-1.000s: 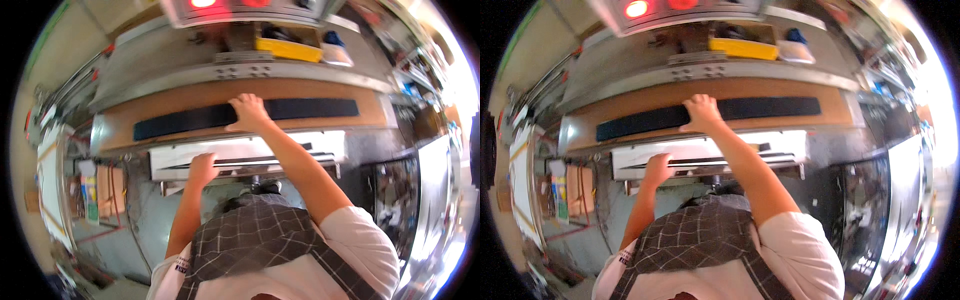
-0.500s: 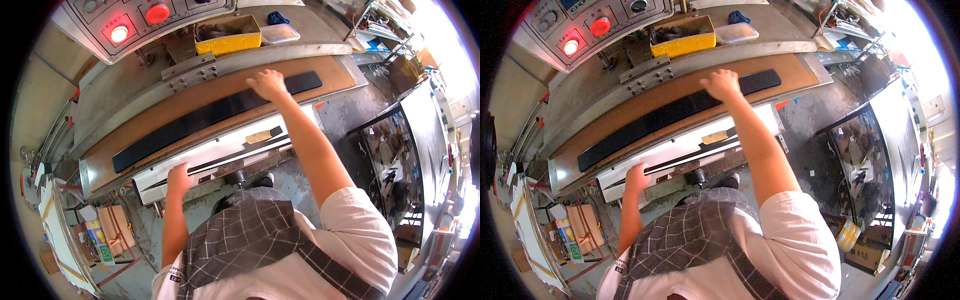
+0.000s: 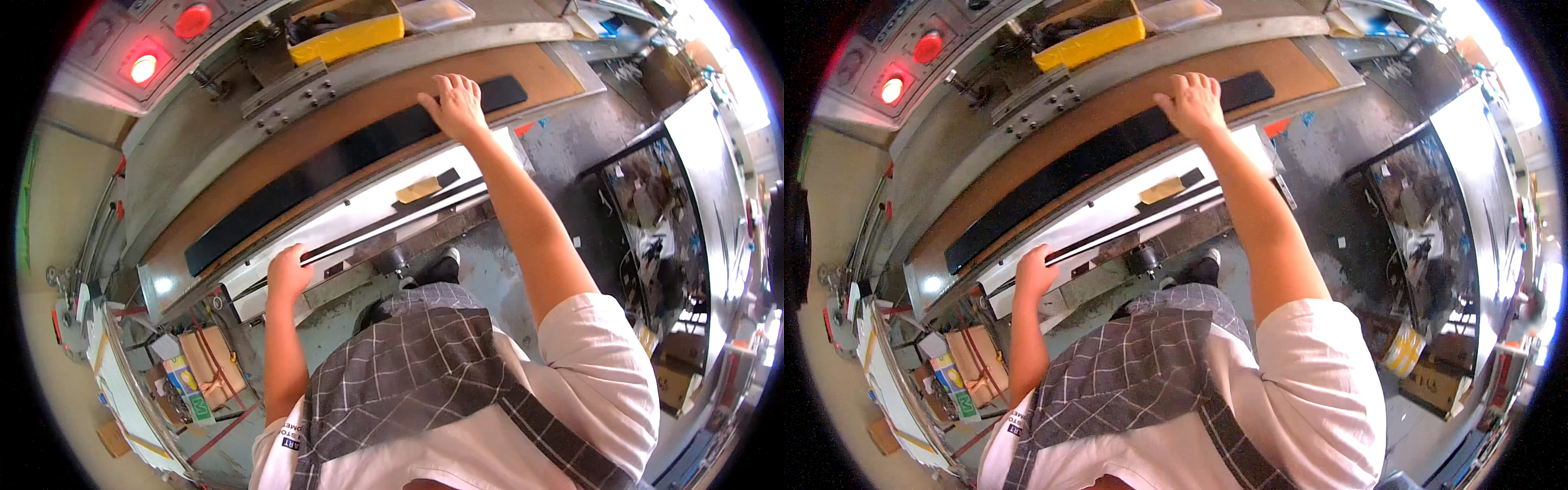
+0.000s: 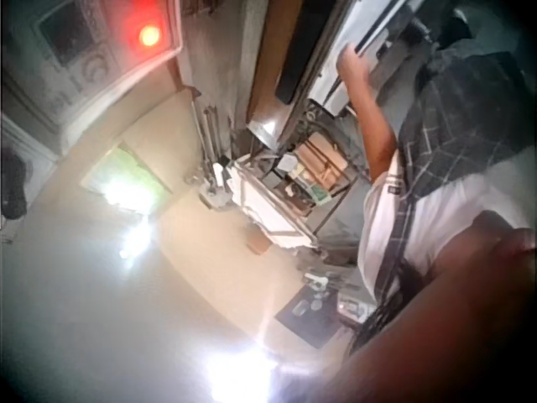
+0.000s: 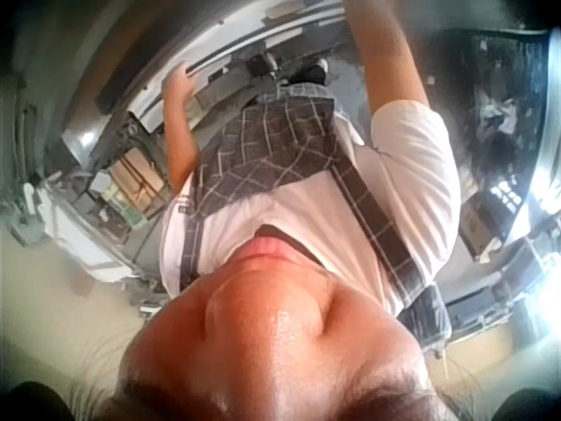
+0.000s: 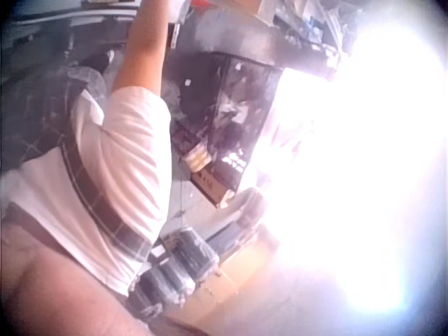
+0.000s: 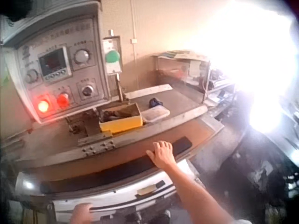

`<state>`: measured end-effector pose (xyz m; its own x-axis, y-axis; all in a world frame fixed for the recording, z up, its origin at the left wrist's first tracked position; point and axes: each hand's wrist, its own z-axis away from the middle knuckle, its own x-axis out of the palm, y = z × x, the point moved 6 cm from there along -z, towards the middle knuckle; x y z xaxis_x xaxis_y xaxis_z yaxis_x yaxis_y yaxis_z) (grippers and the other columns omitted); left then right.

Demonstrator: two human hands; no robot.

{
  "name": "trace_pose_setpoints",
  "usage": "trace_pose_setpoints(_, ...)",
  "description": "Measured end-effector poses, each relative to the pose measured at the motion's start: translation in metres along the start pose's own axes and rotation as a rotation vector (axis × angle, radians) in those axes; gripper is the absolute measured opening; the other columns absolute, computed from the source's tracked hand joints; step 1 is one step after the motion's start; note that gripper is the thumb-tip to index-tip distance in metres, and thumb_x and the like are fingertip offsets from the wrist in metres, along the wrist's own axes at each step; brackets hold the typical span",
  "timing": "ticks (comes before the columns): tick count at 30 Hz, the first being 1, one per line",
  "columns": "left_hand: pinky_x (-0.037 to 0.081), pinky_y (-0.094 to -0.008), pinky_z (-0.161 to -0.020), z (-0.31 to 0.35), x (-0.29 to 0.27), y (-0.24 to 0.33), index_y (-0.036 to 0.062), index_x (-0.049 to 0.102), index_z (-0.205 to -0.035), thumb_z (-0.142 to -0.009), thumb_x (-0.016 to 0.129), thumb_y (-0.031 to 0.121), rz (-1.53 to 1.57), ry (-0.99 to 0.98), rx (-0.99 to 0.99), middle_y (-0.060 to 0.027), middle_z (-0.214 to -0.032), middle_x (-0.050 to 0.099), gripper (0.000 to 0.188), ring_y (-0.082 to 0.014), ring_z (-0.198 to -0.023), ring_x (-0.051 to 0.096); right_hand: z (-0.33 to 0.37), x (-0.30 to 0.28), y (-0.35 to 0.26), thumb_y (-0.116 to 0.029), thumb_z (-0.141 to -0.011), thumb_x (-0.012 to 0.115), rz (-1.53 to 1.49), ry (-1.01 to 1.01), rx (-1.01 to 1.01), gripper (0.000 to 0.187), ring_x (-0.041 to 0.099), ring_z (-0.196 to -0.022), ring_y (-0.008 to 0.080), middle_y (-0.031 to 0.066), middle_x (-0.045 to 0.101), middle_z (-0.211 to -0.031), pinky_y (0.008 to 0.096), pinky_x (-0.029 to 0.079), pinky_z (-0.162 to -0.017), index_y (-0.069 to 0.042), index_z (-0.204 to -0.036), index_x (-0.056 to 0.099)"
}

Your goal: The person arranges long, thin metal strips on a large curved metal surface. They use a machine to process the strips, placing them between white paper sheets and feeding them through rollers. The person then returns to the curved surface to align and stack the processed strips in a parallel pattern.

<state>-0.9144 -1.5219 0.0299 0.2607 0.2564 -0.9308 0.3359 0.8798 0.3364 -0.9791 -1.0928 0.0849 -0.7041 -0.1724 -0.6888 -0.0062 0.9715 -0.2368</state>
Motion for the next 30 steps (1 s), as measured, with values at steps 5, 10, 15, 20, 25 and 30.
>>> trace_pose_setpoints(5,0.049,-0.0444,-0.076,0.013,-0.075,0.053,0.0018,0.061,-0.088,-0.07,0.064,0.002,0.01,0.178,0.151,-0.0172,-0.087,0.064,0.018,-0.0379,-0.086,0.062,0.105,-0.051,-0.099,-0.048,-0.074,0.08,-0.486,-0.557,-0.063,0.073,0.051,-0.123,0.0342,0.0161,0.06,-0.123,0.0509,0.033,-0.11,-0.006,-0.129,0.056)
trace_pose_setpoints(10,0.048,-0.0419,-0.075,0.013,-0.149,0.144,0.0004,0.059,-0.087,-0.069,0.06,-0.001,-0.023,0.262,0.457,-0.0181,-0.084,0.059,0.018,-0.0372,-0.082,0.06,0.136,-0.054,-0.062,-0.012,-0.07,0.073,-0.436,-0.433,0.104,0.051,0.055,-0.116,0.0336,0.0152,0.064,-0.111,0.0488,0.038,-0.105,-0.006,-0.119,0.061)
trace_pose_setpoints(15,0.046,-0.0453,-0.077,0.018,-0.186,0.178,-0.0013,0.059,-0.089,-0.072,0.06,0.001,0.022,0.391,0.479,-0.0185,-0.084,0.058,0.018,-0.039,-0.083,0.057,0.089,-0.12,-0.026,-0.003,-0.07,0.065,-0.413,-0.386,0.154,0.015,0.064,-0.09,0.0365,0.0152,0.065,-0.081,0.0476,0.051,-0.078,-0.004,-0.085,0.062)
trace_pose_setpoints(20,0.043,-0.0338,-0.067,-0.012,-0.167,0.26,-0.0023,0.054,-0.086,-0.073,0.059,-0.007,0.092,0.23,0.438,-0.011,-0.073,0.049,0.014,-0.0213,-0.069,0.049,0.095,-0.267,0.055,-0.012,-0.067,0.07,-0.203,-0.26,0.175,0.02,0.067,-0.079,0.0374,0.0149,0.066,-0.075,0.0476,0.052,-0.069,-0.003,-0.083,0.062)
trace_pose_setpoints(25,0.049,-0.0369,-0.069,-0.027,-0.041,0.419,-0.0022,0.062,-0.084,-0.069,0.062,-0.001,0.07,-0.082,0.621,-0.0182,-0.078,0.062,0.015,-0.0304,-0.073,0.063,0.228,-0.352,0.168,-0.015,-0.067,0.07,-0.034,-0.452,0.436,0.022,0.068,-0.075,0.0354,0.0149,0.066,-0.073,0.0459,0.053,-0.066,-0.005,-0.084,0.061)
trace_pose_setpoints(30,0.053,-0.0385,-0.077,-0.018,0.115,0.566,0.0002,0.068,-0.094,-0.069,0.072,0.015,-0.019,-0.525,0.806,-0.018,-0.089,0.068,0.029,-0.0337,-0.083,0.067,0.383,-0.425,0.252,-0.013,-0.067,0.07,0.077,-0.538,0.805,0.018,0.068,-0.083,0.0344,0.0146,0.068,-0.078,0.0453,0.052,-0.072,-0.005,-0.083,0.063)
